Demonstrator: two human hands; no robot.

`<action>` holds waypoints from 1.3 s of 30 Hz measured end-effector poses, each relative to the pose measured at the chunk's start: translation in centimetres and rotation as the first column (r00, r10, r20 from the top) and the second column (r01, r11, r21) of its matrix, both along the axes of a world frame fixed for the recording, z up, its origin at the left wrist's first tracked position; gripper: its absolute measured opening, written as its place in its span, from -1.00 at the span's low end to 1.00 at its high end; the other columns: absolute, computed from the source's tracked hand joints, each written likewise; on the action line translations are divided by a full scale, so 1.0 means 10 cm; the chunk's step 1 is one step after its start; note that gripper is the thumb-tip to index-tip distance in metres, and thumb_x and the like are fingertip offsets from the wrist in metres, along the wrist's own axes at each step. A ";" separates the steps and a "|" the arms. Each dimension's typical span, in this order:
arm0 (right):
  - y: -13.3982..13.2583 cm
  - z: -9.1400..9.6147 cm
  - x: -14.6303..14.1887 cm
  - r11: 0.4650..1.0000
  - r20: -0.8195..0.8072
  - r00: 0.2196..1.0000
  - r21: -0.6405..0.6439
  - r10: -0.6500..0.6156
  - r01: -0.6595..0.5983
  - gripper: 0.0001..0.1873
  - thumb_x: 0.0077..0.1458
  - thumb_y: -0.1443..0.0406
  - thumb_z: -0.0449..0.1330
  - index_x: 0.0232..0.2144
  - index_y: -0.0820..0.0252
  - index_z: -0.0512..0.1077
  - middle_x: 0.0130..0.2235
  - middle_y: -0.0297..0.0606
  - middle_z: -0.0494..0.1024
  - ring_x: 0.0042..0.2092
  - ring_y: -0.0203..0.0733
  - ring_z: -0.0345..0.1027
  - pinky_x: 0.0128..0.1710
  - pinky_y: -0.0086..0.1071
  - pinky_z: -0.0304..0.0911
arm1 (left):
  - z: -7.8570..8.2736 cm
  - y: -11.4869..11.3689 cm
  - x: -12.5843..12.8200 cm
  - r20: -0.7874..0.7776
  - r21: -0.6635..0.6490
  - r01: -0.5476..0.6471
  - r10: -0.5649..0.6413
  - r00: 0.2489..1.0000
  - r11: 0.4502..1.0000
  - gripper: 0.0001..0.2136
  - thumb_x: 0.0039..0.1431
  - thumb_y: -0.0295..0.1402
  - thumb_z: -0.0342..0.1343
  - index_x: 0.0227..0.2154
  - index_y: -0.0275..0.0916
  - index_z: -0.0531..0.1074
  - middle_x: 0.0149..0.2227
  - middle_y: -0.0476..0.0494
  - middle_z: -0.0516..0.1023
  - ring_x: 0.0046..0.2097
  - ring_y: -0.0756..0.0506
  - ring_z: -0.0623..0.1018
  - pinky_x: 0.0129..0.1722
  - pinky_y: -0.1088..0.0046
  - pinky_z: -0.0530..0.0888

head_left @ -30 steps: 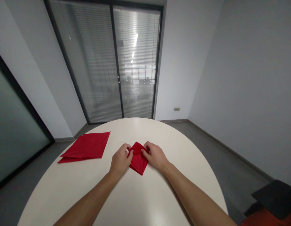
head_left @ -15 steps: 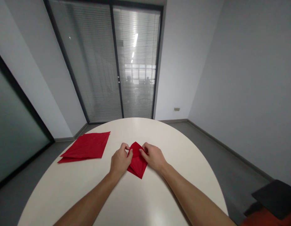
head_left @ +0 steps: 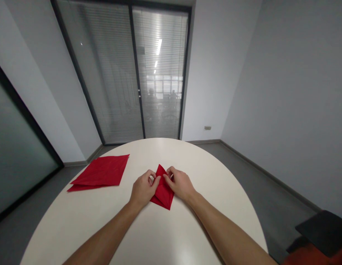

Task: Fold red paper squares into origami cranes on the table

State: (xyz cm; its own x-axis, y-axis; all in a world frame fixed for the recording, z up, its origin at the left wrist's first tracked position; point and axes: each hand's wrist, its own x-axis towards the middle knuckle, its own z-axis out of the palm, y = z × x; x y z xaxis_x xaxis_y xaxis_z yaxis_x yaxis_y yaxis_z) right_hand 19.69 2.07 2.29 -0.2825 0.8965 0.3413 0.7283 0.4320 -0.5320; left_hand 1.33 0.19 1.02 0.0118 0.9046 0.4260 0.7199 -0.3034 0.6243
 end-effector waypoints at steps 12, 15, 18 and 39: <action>0.07 -0.06 0.01 0.992 -0.210 0.974 -0.078 0.080 -0.098 -0.81 0.22 0.31 0.07 -0.29 0.16 0.51 -0.32 -0.28 0.59 -0.35 -0.24 0.39 -0.32 -0.42 0.20 | -0.02 0.04 -0.03 0.045 -0.047 -0.011 0.013 0.999 0.999 -0.90 0.25 -0.30 0.02 -0.29 -0.14 0.42 -0.58 0.09 0.42 -0.50 -0.05 0.46 -0.43 0.49 0.29; 0.12 -0.13 0.03 0.976 -0.326 0.936 -0.124 0.130 -0.178 -0.81 0.16 0.34 0.12 -0.22 0.18 0.51 -0.34 -0.30 0.57 -0.36 -0.25 0.38 -0.32 -0.42 0.22 | -0.05 0.06 -0.04 0.089 -0.042 -0.008 0.012 0.996 0.999 -0.91 0.23 -0.30 0.05 -0.27 -0.14 0.41 -0.56 0.09 0.44 -0.49 -0.04 0.47 -0.42 0.49 0.31; 0.16 -0.19 0.04 0.951 -0.425 0.885 -0.145 0.190 -0.274 -0.82 0.14 0.34 0.14 -0.22 0.20 0.52 -0.31 -0.28 0.58 -0.31 -0.24 0.38 -0.28 -0.41 0.24 | -0.08 0.09 -0.05 0.168 -0.047 0.011 -0.003 0.986 0.999 -0.90 0.21 -0.27 0.07 -0.28 -0.15 0.39 -0.55 0.09 0.45 -0.50 -0.04 0.48 -0.42 0.50 0.33; 0.22 -0.28 0.04 0.881 -0.542 0.815 -0.261 0.203 -0.394 -0.73 -0.04 0.35 0.27 -0.22 0.25 0.59 -0.37 -0.29 0.58 -0.37 -0.27 0.34 -0.37 -0.44 0.21 | -0.09 0.12 -0.07 0.251 -0.068 0.085 -0.066 0.966 0.994 -0.76 0.20 -0.16 0.11 -0.26 -0.21 0.53 -0.41 -0.07 0.61 -0.37 -0.11 0.57 -0.30 0.41 0.44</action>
State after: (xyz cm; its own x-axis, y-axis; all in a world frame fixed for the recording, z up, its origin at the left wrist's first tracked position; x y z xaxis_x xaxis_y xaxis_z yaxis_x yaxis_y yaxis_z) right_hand 20.12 4.25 -0.52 -0.4381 0.8782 0.1916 0.1978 0.3022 -0.9325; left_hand 0.62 1.43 0.09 -0.0159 0.9354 0.3531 0.5163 -0.2948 0.8041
